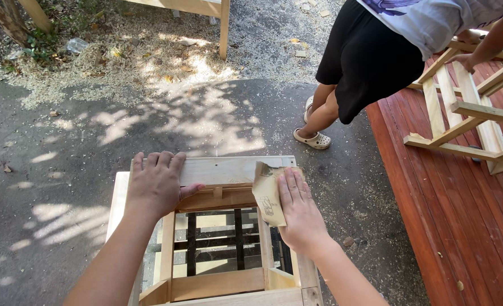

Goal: The person sands the edges and flat surfaces of a wooden chair frame using a sanding block. The person holds the frame steady with one hand while sanding with the other, moving along different sections of the frame.

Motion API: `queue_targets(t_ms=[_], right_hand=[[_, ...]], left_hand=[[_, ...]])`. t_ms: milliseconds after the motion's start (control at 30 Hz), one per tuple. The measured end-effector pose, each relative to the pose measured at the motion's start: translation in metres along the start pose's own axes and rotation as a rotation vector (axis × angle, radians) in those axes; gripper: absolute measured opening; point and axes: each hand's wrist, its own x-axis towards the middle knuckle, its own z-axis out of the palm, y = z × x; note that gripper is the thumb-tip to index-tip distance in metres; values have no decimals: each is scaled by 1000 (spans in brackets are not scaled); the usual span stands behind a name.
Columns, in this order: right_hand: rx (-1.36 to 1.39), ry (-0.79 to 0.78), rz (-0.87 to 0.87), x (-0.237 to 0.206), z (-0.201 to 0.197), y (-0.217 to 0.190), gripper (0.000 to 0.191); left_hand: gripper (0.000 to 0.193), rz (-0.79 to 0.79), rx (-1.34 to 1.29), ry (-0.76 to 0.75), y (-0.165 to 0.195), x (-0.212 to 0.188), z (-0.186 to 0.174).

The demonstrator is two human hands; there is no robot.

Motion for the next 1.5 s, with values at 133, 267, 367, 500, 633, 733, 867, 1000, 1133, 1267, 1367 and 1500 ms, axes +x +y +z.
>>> queue_targets(t_ms=[133,267,367,500,633,733,867,1000,1133,1267,1367,1500], right_hand=[[77,-119,153,61,10,14,81],[-8,-153,165,72,2,10,78],[-103,-137,57,21,-11,-5,82],[-102,-196,52,-6,-14,-11,82],[-38,-199,144,52,-6,3,83],[-89,-356,250,81,-5,7,83],[-178,-74,46,43,-9,3,82],[4,14,-38,2,0,4,83],[1,-95,77,55,14,19,81],[-18,-240,213,95,9,23,76],[-20,-159,111,60,-2,10,81],[-2,-64,-29,-1,-9,-3,80]], left_hand=[[94,-9,-22,-23,1,-2,0],[96,-5,3,-39,2,-6,-1],[95,2,-15,-15,2,-4,-3],[96,-3,-11,-33,2,3,-3],[95,9,13,-45,2,0,-3],[94,-9,2,-61,2,-5,-3],[95,6,-3,-10,1,-4,-3],[95,-11,-30,-14,1,4,0],[96,-6,-26,-20,1,4,1],[95,-10,-15,-34,3,-3,-1],[95,-6,-8,-20,4,-4,-2],[96,-3,-11,-27,4,1,0]])
